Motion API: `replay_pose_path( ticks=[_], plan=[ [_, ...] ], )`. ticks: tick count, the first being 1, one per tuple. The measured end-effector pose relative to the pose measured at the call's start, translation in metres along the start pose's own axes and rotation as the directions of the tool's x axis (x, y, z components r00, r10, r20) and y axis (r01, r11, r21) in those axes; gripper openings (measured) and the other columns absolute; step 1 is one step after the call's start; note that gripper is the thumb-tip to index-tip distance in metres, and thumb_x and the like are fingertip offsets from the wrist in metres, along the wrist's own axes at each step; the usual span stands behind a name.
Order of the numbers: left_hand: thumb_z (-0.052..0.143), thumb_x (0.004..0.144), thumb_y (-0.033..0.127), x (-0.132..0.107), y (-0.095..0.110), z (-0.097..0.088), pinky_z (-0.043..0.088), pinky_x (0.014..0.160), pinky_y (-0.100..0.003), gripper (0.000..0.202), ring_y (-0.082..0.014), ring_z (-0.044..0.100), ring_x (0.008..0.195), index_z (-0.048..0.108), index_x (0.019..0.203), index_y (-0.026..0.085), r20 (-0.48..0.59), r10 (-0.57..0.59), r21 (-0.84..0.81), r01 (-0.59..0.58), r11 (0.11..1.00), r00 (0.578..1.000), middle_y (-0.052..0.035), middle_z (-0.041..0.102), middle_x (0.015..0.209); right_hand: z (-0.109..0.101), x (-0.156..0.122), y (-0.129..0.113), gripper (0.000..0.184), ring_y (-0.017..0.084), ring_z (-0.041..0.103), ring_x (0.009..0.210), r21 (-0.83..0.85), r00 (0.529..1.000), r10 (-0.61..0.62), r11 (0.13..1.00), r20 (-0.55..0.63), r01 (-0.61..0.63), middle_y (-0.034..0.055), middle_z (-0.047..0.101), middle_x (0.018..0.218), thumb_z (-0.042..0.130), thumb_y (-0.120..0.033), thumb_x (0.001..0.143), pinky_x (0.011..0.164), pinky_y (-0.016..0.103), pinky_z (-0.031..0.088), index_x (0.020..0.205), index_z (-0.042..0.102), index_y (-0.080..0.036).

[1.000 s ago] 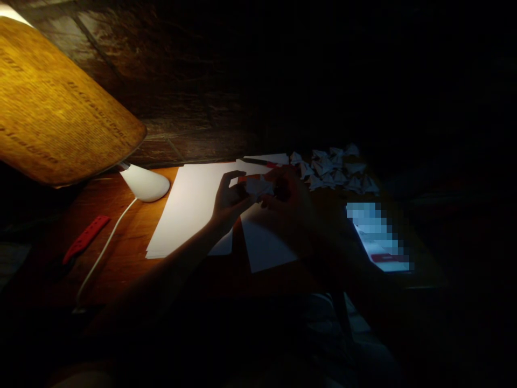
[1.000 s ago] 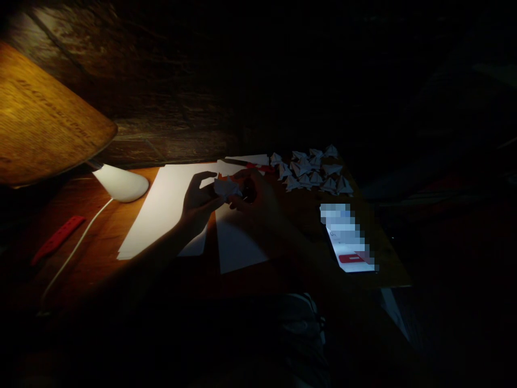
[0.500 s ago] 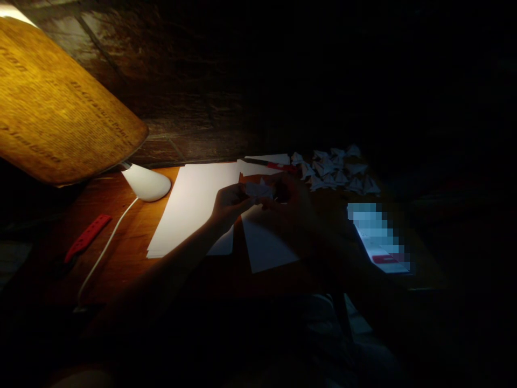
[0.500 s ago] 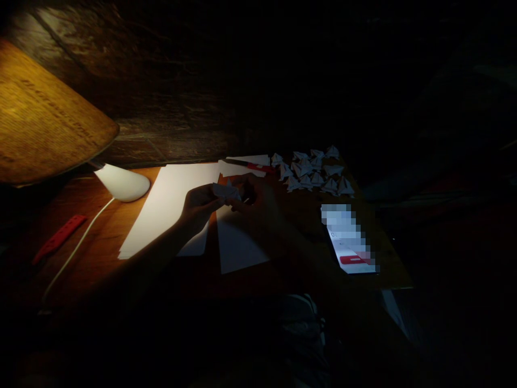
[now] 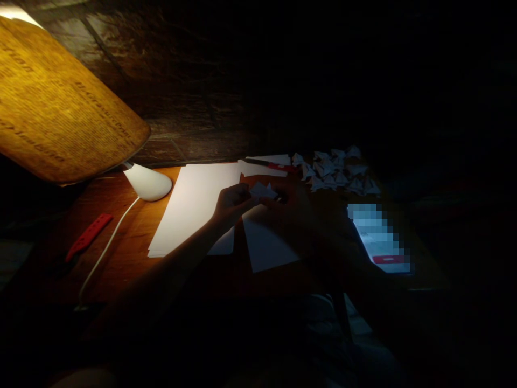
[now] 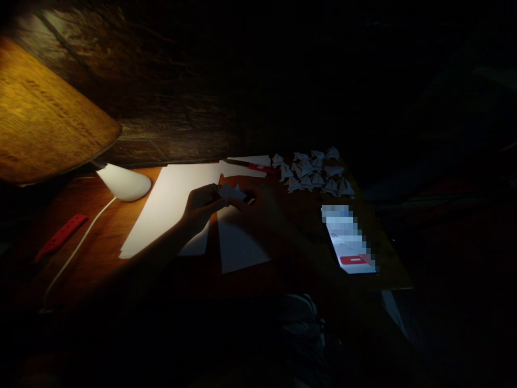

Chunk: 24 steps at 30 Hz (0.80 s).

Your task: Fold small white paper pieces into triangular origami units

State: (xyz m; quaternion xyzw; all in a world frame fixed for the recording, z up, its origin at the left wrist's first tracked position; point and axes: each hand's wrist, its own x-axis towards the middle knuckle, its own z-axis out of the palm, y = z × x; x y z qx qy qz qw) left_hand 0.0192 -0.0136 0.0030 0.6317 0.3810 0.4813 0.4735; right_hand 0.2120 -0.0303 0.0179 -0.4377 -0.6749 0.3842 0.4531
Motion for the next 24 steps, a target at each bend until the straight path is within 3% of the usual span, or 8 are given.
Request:
replay_pose_path(
  ticks=[8, 12, 16, 18, 24],
  plan=[
    [0.084, 0.071, 0.026, 0.003, -0.002, -0.004, 0.044, 0.050, -0.026, 0.021, -0.0124, 0.058, 0.057, 0.065, 0.069, 0.018, 0.047, -0.070, -0.025, 0.071, 0.997, 0.996, -0.0009, 0.063, 0.063, -0.005, 0.003, 0.002, 0.019, 0.015, 0.060, 0.067, 0.076, 0.996, 0.088, 0.993, 0.002, -0.088, 0.0005, 0.069, 0.072, 0.077, -0.037, 0.080, 0.059, 0.028, 0.045, 0.076, 0.068, -0.020],
    [0.084, 0.070, 0.021, 0.003, -0.001, -0.003, 0.051, 0.059, -0.028, 0.025, -0.0149, 0.064, 0.066, 0.066, 0.086, 0.020, 0.081, -0.056, -0.079, 0.063, 0.995, 0.995, -0.0009, 0.067, 0.073, -0.013, 0.010, 0.010, 0.022, 0.015, 0.064, 0.070, 0.145, 0.994, 0.106, 0.984, -0.017, -0.102, 0.0024, 0.071, 0.080, 0.070, -0.042, 0.086, 0.062, 0.028, 0.049, 0.084, 0.070, -0.020],
    [0.081, 0.072, 0.020, 0.003, -0.002, -0.003, 0.053, 0.061, -0.029, 0.028, -0.0157, 0.066, 0.067, 0.061, 0.091, 0.021, 0.094, -0.044, -0.094, 0.053, 0.994, 0.995, 0.0000, 0.067, 0.074, -0.016, 0.013, 0.014, 0.019, 0.015, 0.065, 0.077, 0.018, 0.995, 0.026, 1.000, -0.102, -0.024, 0.0044, 0.073, 0.094, 0.075, -0.037, 0.082, 0.067, 0.028, 0.050, 0.089, 0.068, -0.020],
    [0.079, 0.071, 0.019, 0.004, -0.004, -0.004, 0.052, 0.060, -0.029, 0.026, -0.0159, 0.065, 0.066, 0.059, 0.089, 0.022, 0.097, -0.036, -0.095, 0.045, 0.994, 0.995, -0.0002, 0.067, 0.073, -0.016, 0.013, 0.014, 0.016, 0.015, 0.063, 0.074, -0.055, 0.994, 0.003, 0.998, -0.105, -0.009, 0.0044, 0.073, 0.091, 0.075, -0.033, 0.081, 0.067, 0.028, 0.049, 0.088, 0.069, -0.020],
    [0.078, 0.069, 0.017, 0.003, -0.002, -0.004, 0.045, 0.053, -0.024, 0.029, -0.0123, 0.059, 0.059, 0.065, 0.095, 0.020, 0.154, -0.003, 0.100, -0.013, 0.995, 0.988, 0.0030, 0.064, 0.068, -0.017, 0.008, 0.015, 0.014, 0.015, 0.059, 0.062, -0.262, 1.000, 0.030, 0.965, 0.008, -0.027, 0.0033, 0.072, 0.075, 0.073, -0.032, 0.083, 0.060, 0.028, 0.042, 0.084, 0.075, -0.018]
  ],
)
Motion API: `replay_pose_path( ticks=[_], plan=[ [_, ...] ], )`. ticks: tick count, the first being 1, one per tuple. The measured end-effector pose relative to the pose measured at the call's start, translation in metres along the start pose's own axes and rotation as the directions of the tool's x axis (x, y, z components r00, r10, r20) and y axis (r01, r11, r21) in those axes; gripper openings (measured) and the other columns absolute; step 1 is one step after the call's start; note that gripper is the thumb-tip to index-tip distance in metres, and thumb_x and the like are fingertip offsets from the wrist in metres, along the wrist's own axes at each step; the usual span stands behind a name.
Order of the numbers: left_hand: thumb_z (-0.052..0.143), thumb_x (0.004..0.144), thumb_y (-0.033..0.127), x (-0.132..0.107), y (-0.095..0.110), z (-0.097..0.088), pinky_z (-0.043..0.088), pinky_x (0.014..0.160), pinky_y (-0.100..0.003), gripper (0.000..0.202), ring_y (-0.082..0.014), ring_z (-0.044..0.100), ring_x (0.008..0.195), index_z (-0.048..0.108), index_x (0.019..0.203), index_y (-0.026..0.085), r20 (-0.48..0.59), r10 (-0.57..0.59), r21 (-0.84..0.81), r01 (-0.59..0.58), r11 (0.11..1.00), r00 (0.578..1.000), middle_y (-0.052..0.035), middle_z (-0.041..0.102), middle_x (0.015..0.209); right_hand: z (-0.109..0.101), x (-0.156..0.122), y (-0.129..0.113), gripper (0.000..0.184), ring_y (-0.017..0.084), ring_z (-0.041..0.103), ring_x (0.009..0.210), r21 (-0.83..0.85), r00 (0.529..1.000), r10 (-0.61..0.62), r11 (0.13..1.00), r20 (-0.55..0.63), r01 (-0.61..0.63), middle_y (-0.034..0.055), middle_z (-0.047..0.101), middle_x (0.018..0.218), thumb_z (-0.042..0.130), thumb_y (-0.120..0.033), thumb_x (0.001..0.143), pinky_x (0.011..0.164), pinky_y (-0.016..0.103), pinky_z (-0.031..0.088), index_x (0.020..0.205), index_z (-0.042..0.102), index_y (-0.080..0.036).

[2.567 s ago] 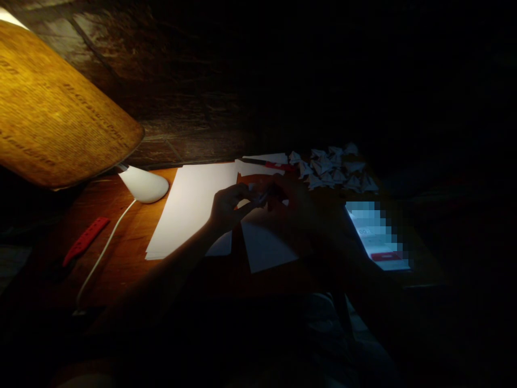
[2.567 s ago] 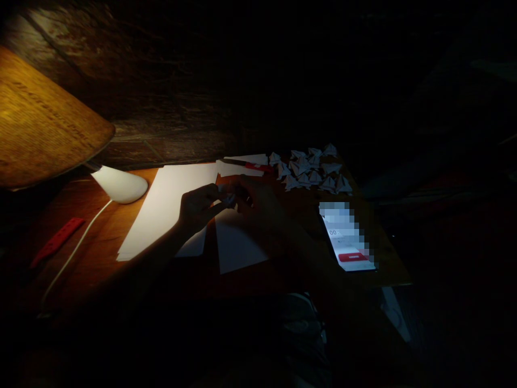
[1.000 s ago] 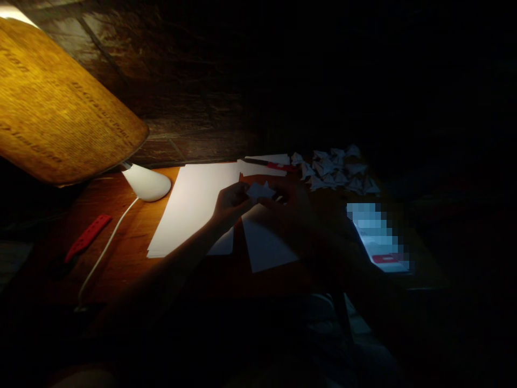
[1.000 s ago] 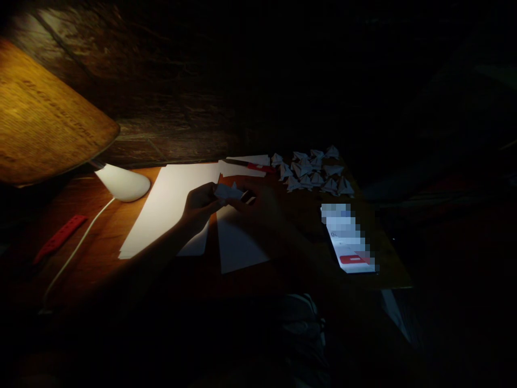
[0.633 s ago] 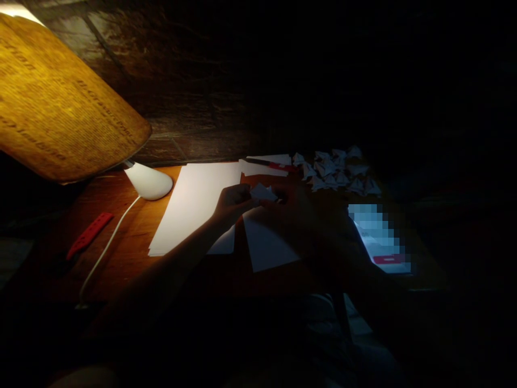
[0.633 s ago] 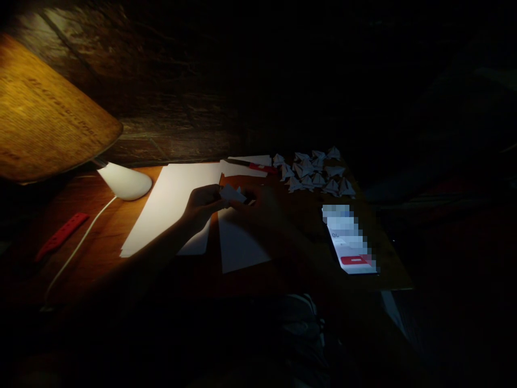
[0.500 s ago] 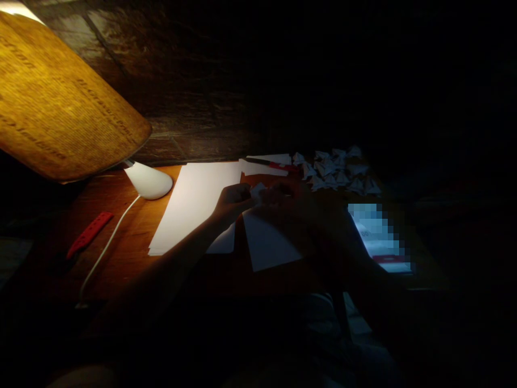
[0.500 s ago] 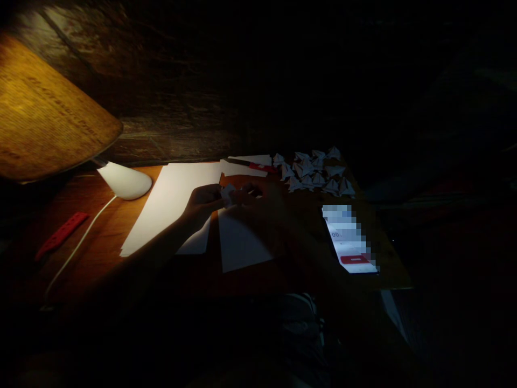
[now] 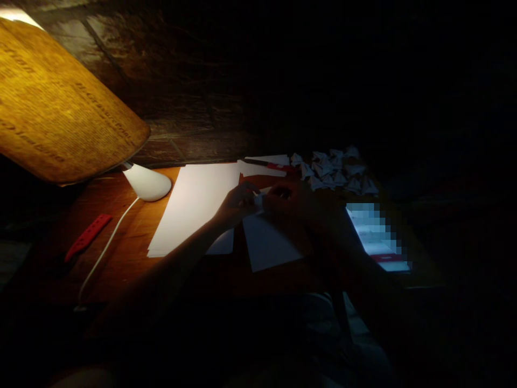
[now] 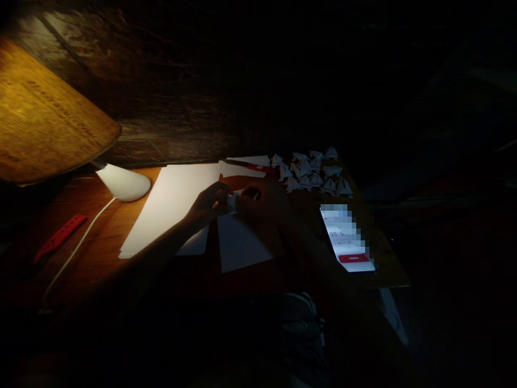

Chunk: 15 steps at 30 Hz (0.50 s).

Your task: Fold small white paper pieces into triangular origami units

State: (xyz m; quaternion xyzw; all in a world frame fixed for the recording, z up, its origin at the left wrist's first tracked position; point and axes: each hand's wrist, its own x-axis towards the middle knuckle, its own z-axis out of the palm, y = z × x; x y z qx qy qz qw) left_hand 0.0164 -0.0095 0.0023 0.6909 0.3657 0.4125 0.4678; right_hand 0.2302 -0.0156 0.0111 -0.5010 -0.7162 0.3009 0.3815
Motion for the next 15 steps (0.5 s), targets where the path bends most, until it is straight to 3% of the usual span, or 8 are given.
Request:
replay_pose_path(
  ticks=[5, 10, 15],
  plan=[
    [0.074, 0.075, 0.021, -0.002, -0.003, 0.001, 0.043, 0.059, -0.026, 0.014, -0.0135, 0.060, 0.062, 0.069, 0.088, 0.019, 0.099, -0.013, 0.246, -0.012, 0.969, 0.995, 0.0005, 0.067, 0.072, 0.003, -0.003, 0.005, 0.010, 0.017, 0.065, 0.069, -0.171, 0.998, 0.016, 0.985, 0.054, -0.007, 0.0050, 0.076, 0.080, 0.075, -0.029, 0.081, 0.064, 0.029, 0.043, 0.082, 0.077, -0.019],
    [0.076, 0.073, 0.019, 0.001, -0.014, -0.004, 0.048, 0.084, -0.039, 0.015, -0.0235, 0.064, 0.086, 0.075, 0.088, 0.021, 0.044, 0.093, 0.560, -0.102, 0.823, 0.995, -0.0045, 0.072, 0.085, 0.010, -0.005, 0.007, 0.013, 0.018, 0.066, 0.069, -0.257, 0.997, 0.066, 0.965, 0.034, -0.055, 0.0055, 0.076, 0.080, 0.076, -0.032, 0.083, 0.063, 0.030, 0.043, 0.077, 0.076, -0.020],
    [0.074, 0.079, 0.019, 0.003, -0.017, -0.007, 0.047, 0.096, -0.046, 0.021, -0.0277, 0.063, 0.103, 0.077, 0.099, 0.022, 0.046, 0.076, 0.666, -0.088, 0.741, 0.996, -0.0075, 0.071, 0.107, 0.012, -0.005, 0.006, 0.011, 0.019, 0.068, 0.073, -0.333, 0.989, 0.124, 0.939, 0.084, -0.089, 0.0049, 0.077, 0.083, 0.072, -0.030, 0.085, 0.065, 0.030, 0.045, 0.082, 0.079, -0.022]
  ],
)
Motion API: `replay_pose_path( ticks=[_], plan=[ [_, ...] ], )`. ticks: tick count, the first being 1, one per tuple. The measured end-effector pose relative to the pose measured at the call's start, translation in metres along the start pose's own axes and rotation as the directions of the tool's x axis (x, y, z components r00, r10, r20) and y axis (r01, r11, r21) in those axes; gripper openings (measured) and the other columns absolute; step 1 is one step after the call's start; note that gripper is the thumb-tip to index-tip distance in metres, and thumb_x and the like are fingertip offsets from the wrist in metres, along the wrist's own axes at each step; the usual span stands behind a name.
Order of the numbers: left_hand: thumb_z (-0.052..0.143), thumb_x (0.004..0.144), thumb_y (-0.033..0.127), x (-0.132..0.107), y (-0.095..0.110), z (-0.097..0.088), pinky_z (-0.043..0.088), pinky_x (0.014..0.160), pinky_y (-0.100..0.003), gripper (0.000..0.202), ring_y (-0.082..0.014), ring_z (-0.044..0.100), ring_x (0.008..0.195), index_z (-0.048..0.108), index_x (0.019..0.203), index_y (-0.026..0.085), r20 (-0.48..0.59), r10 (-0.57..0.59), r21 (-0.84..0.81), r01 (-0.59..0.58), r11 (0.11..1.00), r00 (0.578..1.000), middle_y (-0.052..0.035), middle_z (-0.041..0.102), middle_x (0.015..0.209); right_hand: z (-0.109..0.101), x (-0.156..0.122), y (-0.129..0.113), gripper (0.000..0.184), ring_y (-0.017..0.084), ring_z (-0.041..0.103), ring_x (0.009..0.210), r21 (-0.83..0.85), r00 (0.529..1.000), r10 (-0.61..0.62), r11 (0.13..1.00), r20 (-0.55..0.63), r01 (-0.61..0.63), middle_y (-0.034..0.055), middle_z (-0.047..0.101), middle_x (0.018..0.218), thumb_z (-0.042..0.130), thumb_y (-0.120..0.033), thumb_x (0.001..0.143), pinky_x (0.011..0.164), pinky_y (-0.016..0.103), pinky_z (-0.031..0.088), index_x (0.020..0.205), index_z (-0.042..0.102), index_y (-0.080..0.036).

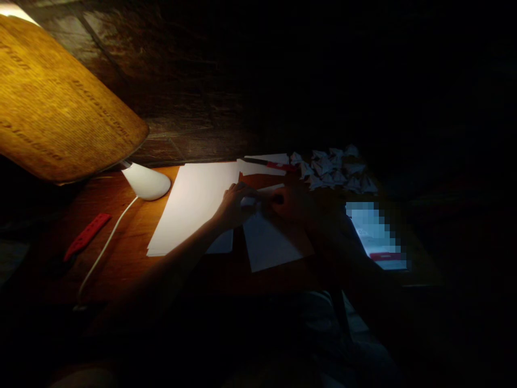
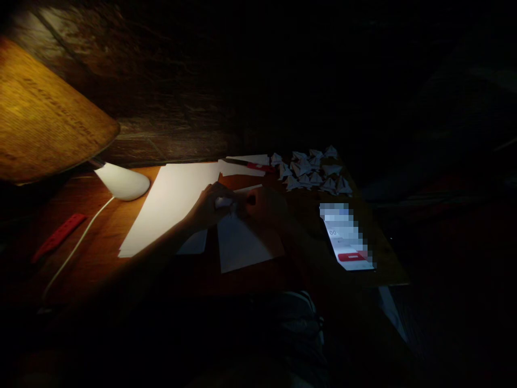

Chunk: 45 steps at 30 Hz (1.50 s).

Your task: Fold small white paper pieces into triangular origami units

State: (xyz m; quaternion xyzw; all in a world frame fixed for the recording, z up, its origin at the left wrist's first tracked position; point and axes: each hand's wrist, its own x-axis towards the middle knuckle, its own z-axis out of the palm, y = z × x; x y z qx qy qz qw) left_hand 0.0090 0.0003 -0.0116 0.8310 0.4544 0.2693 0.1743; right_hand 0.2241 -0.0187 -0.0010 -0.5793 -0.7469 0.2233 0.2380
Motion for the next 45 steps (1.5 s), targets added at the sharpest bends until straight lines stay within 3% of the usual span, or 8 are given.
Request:
replay_pose_path(
  ticks=[10, 20, 39, 42, 45],
  plan=[
    [0.073, 0.081, 0.020, 0.001, -0.001, 0.001, 0.048, 0.092, -0.046, 0.022, -0.0267, 0.065, 0.099, 0.076, 0.102, 0.023, 0.073, 0.004, 0.049, -0.008, 0.999, 0.997, -0.0056, 0.072, 0.102, -0.012, 0.003, 0.003, 0.011, 0.015, 0.065, 0.069, 0.107, 0.986, -0.083, 0.992, 0.143, 0.068, 0.0044, 0.078, 0.081, 0.077, -0.028, 0.080, 0.063, 0.026, 0.041, 0.083, 0.079, -0.017],
    [0.074, 0.079, 0.019, 0.002, -0.007, 0.003, 0.050, 0.088, -0.041, 0.022, -0.0239, 0.066, 0.095, 0.076, 0.100, 0.023, 0.052, 0.017, -0.018, -0.016, 1.000, 0.999, -0.0049, 0.074, 0.098, -0.007, 0.005, 0.004, 0.009, 0.018, 0.070, 0.078, 0.075, 0.994, -0.023, 0.997, 0.110, 0.015, 0.0058, 0.080, 0.089, 0.074, -0.021, 0.080, 0.070, 0.028, 0.047, 0.087, 0.080, -0.018],
    [0.069, 0.080, 0.015, 0.001, 0.001, 0.000, 0.050, 0.088, -0.040, 0.018, -0.0236, 0.067, 0.095, 0.071, 0.097, 0.021, 0.063, 0.076, -0.042, -0.074, 0.996, 0.995, -0.0050, 0.075, 0.096, -0.005, -0.002, -0.007, 0.012, 0.020, 0.071, 0.085, 0.052, 0.998, 0.067, 0.996, 0.015, -0.068, 0.0048, 0.079, 0.095, 0.075, -0.032, 0.085, 0.074, 0.029, 0.049, 0.090, 0.077, -0.021],
    [0.069, 0.078, 0.016, 0.001, 0.001, 0.000, 0.051, 0.086, -0.039, 0.022, -0.0235, 0.067, 0.094, 0.070, 0.100, 0.020, 0.054, 0.041, -0.060, -0.037, 0.997, 0.998, -0.0061, 0.075, 0.097, -0.006, 0.000, -0.005, 0.009, 0.020, 0.070, 0.085, 0.049, 0.999, 0.029, 0.998, 0.031, -0.031, 0.0048, 0.079, 0.096, 0.072, -0.024, 0.085, 0.073, 0.029, 0.047, 0.091, 0.078, -0.021],
    [0.068, 0.076, 0.014, 0.002, 0.002, -0.001, 0.051, 0.086, -0.039, 0.027, -0.0238, 0.067, 0.095, 0.070, 0.102, 0.020, 0.066, 0.031, -0.068, -0.027, 0.997, 0.997, -0.0058, 0.075, 0.097, -0.008, 0.002, -0.002, 0.012, 0.019, 0.068, 0.086, 0.052, 0.995, -0.086, 0.995, 0.051, 0.084, 0.0048, 0.078, 0.098, 0.070, -0.021, 0.086, 0.073, 0.028, 0.044, 0.096, 0.078, -0.021]
  ],
)
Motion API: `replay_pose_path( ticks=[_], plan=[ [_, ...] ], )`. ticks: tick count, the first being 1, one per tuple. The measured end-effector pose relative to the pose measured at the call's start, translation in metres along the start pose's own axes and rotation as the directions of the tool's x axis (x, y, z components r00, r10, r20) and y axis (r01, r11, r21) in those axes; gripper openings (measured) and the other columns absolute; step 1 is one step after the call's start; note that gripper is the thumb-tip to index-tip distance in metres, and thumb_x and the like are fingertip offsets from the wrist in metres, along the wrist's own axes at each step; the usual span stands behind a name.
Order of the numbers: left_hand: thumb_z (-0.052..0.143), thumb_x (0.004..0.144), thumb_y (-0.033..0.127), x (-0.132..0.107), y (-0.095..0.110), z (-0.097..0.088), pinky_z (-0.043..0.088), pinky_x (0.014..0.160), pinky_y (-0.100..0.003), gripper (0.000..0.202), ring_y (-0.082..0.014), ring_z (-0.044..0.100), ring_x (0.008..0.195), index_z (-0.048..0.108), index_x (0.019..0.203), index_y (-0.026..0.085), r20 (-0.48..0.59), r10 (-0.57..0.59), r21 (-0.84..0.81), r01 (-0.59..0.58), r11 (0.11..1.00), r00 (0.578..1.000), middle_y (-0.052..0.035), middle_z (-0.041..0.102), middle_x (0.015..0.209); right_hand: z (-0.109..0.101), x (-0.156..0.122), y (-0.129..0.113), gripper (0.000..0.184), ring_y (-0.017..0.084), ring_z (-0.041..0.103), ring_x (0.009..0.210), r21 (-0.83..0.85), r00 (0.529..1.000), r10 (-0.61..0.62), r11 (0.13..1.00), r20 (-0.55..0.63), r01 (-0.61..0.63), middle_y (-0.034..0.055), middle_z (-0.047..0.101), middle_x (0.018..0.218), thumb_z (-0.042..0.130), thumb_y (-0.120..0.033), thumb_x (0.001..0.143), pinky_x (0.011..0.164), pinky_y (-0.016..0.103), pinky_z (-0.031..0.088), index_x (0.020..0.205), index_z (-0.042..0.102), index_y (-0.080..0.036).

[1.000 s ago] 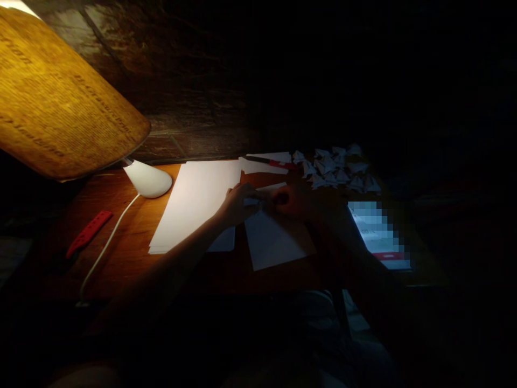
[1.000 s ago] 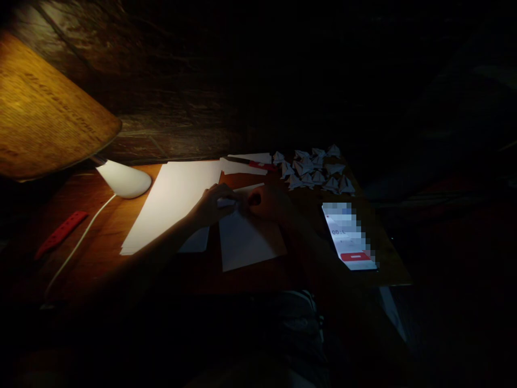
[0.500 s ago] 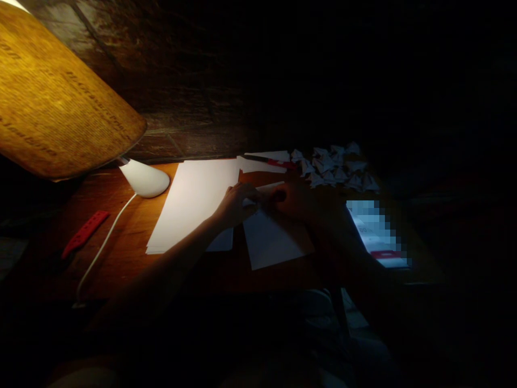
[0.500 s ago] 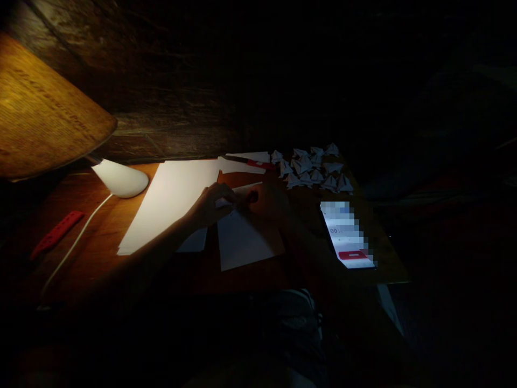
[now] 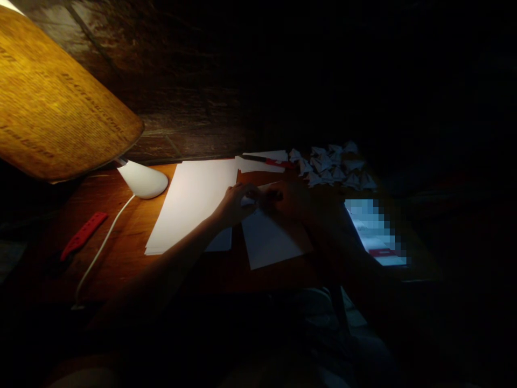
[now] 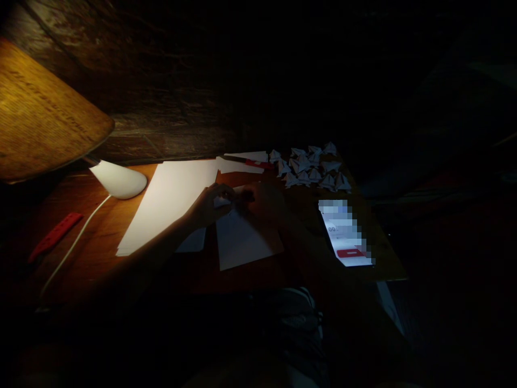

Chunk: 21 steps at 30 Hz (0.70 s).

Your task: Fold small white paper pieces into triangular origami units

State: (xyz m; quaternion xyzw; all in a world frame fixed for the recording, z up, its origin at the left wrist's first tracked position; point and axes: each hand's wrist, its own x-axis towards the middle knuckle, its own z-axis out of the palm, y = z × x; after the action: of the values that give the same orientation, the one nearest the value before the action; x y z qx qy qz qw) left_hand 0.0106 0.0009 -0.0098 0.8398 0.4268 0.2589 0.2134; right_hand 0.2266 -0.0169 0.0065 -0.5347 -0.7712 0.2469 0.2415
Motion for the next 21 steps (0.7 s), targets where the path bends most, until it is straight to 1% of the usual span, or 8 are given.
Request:
replay_pose_path(
  ticks=[3, 5, 8, 11, 13, 15, 18, 21],
  plan=[
    [0.066, 0.077, 0.014, 0.001, 0.001, -0.001, 0.050, 0.090, -0.042, 0.024, -0.0244, 0.066, 0.098, 0.072, 0.098, 0.023, 0.030, 0.027, 0.032, -0.027, 0.999, 0.999, -0.0044, 0.076, 0.099, -0.003, 0.001, 0.003, 0.013, 0.018, 0.066, 0.086, -0.021, 0.992, -0.124, 0.992, 0.027, 0.124, 0.0039, 0.076, 0.097, 0.067, -0.018, 0.087, 0.075, 0.028, 0.042, 0.095, 0.077, -0.021],
    [0.066, 0.078, 0.014, 0.001, 0.002, -0.001, 0.050, 0.091, -0.042, 0.019, -0.0241, 0.066, 0.098, 0.073, 0.093, 0.023, 0.049, 0.049, 0.047, -0.052, 0.998, 0.998, -0.0038, 0.077, 0.100, -0.005, 0.001, 0.004, 0.015, 0.018, 0.066, 0.087, -0.042, 0.983, -0.177, 0.983, 0.051, 0.179, 0.0032, 0.075, 0.096, 0.064, -0.014, 0.086, 0.076, 0.028, 0.041, 0.091, 0.076, -0.021],
    [0.066, 0.081, 0.016, 0.001, 0.002, -0.002, 0.052, 0.085, -0.038, 0.011, -0.0228, 0.066, 0.093, 0.074, 0.086, 0.022, 0.057, 0.064, 0.049, -0.067, 0.997, 0.996, -0.0046, 0.076, 0.096, -0.008, 0.001, 0.004, 0.017, 0.019, 0.066, 0.090, -0.072, 0.974, -0.205, 0.975, 0.096, 0.212, 0.0040, 0.076, 0.098, 0.061, -0.014, 0.087, 0.078, 0.028, 0.041, 0.092, 0.076, -0.021],
    [0.066, 0.083, 0.019, 0.001, 0.002, -0.001, 0.053, 0.080, -0.036, 0.009, -0.0223, 0.067, 0.092, 0.074, 0.085, 0.022, 0.050, 0.067, 0.040, -0.069, 0.997, 0.997, -0.0059, 0.076, 0.095, -0.011, -0.002, 0.003, 0.013, 0.020, 0.066, 0.091, -0.073, 0.965, -0.221, 0.970, 0.141, 0.232, 0.0056, 0.076, 0.103, 0.070, -0.022, 0.086, 0.079, 0.029, 0.041, 0.097, 0.075, -0.019],
    [0.067, 0.083, 0.018, 0.001, 0.002, -0.001, 0.053, 0.083, -0.037, 0.010, -0.0227, 0.067, 0.093, 0.075, 0.088, 0.022, 0.046, 0.072, 0.045, -0.075, 0.996, 0.996, -0.0057, 0.077, 0.096, -0.013, -0.004, 0.001, 0.022, 0.020, 0.065, 0.090, -0.078, 0.967, -0.212, 0.971, 0.142, 0.225, 0.0067, 0.076, 0.105, 0.078, -0.028, 0.081, 0.078, 0.029, 0.041, 0.100, 0.074, -0.019],
    [0.067, 0.082, 0.016, 0.000, 0.003, -0.003, 0.052, 0.087, -0.040, 0.013, -0.0229, 0.067, 0.094, 0.075, 0.090, 0.023, 0.048, 0.082, 0.062, -0.085, 0.995, 0.996, -0.0046, 0.077, 0.095, -0.015, -0.006, 0.000, 0.027, 0.021, 0.064, 0.088, -0.092, 0.975, -0.176, 0.978, 0.134, 0.189, 0.0073, 0.076, 0.104, 0.081, -0.030, 0.079, 0.075, 0.029, 0.040, 0.101, 0.073, -0.019],
    [0.070, 0.081, 0.018, -0.001, 0.005, -0.005, 0.050, 0.091, -0.042, 0.013, -0.0230, 0.067, 0.095, 0.073, 0.093, 0.022, 0.037, 0.075, 0.090, -0.078, 0.993, 0.996, -0.0035, 0.076, 0.092, -0.017, -0.005, 0.000, 0.019, 0.020, 0.065, 0.084, -0.116, 0.985, -0.115, 0.985, 0.129, 0.131, 0.0070, 0.076, 0.100, 0.077, -0.026, 0.083, 0.071, 0.029, 0.039, 0.100, 0.073, -0.019],
    [0.076, 0.080, 0.025, -0.003, 0.006, -0.006, 0.049, 0.091, -0.042, 0.015, -0.0224, 0.066, 0.091, 0.070, 0.093, 0.022, 0.027, 0.054, 0.097, -0.057, 0.994, 0.998, -0.0030, 0.073, 0.087, -0.019, -0.003, 0.000, 0.012, 0.020, 0.065, 0.085, -0.163, 0.995, -0.082, 0.982, 0.060, 0.090, 0.0078, 0.076, 0.100, 0.071, -0.023, 0.088, 0.070, 0.029, 0.039, 0.099, 0.073, -0.019]
  ],
)
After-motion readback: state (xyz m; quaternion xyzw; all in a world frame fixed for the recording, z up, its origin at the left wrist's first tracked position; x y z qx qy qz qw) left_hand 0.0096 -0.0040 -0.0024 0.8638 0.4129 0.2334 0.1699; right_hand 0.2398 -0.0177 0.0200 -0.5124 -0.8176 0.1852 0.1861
